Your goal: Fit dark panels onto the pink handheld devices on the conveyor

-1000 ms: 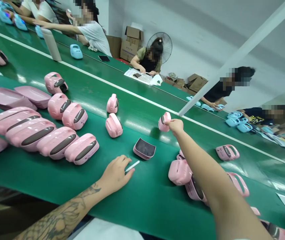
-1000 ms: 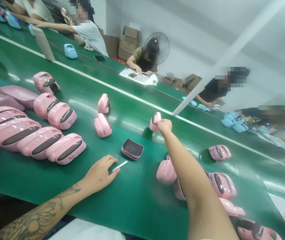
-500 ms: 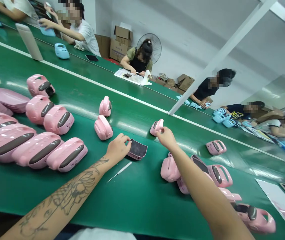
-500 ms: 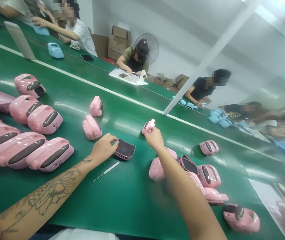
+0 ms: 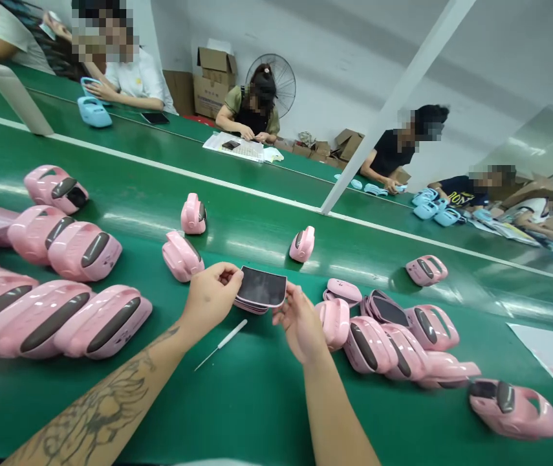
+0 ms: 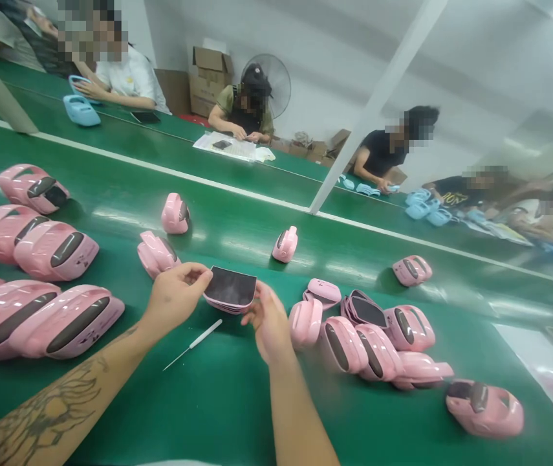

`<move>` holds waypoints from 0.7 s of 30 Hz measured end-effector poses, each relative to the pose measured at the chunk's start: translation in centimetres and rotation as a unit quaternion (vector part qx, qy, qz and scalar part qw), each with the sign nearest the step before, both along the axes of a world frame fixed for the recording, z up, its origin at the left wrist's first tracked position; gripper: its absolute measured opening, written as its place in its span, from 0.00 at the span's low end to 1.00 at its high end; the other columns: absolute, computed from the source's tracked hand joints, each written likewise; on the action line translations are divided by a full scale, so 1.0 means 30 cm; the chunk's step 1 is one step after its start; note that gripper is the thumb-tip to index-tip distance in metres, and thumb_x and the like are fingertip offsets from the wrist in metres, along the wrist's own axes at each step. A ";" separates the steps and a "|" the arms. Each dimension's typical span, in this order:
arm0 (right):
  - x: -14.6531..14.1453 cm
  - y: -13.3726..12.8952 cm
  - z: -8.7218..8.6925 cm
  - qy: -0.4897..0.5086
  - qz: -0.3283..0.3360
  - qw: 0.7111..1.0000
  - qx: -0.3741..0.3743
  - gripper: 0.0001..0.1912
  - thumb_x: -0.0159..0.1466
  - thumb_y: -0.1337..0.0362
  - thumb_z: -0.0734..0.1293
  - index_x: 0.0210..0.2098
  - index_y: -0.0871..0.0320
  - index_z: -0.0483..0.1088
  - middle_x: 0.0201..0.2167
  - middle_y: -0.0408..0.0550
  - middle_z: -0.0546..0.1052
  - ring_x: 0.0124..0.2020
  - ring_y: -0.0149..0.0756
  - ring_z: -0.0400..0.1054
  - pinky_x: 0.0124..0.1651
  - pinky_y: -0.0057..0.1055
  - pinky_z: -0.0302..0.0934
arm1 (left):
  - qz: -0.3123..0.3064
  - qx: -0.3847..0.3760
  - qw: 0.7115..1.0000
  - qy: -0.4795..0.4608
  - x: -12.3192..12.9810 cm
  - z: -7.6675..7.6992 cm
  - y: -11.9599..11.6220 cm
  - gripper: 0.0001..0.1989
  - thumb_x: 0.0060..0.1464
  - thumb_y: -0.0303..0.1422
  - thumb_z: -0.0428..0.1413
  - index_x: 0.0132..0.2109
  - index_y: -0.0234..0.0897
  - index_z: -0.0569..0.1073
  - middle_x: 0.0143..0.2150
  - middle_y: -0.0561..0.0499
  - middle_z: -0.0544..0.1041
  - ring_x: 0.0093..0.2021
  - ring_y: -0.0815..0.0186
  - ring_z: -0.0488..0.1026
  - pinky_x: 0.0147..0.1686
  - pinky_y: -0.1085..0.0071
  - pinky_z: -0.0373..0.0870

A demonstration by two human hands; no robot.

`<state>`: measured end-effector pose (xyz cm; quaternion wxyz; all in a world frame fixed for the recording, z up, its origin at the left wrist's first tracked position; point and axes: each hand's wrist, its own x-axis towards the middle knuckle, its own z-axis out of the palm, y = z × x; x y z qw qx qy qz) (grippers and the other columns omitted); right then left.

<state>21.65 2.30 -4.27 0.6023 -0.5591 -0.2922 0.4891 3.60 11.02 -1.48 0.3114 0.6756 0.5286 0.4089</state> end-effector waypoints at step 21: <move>-0.041 -0.013 0.046 0.474 0.123 0.868 0.080 0.44 0.70 0.29 0.57 0.58 0.60 0.80 0.56 0.58 0.84 0.55 0.50 0.79 0.58 0.42 0.70 | -0.082 0.032 0.936 0.341 -0.243 0.233 0.678 0.55 0.44 0.65 0.65 0.64 0.21 0.72 0.66 0.28 0.74 0.71 0.33 0.68 0.70 0.44 0.64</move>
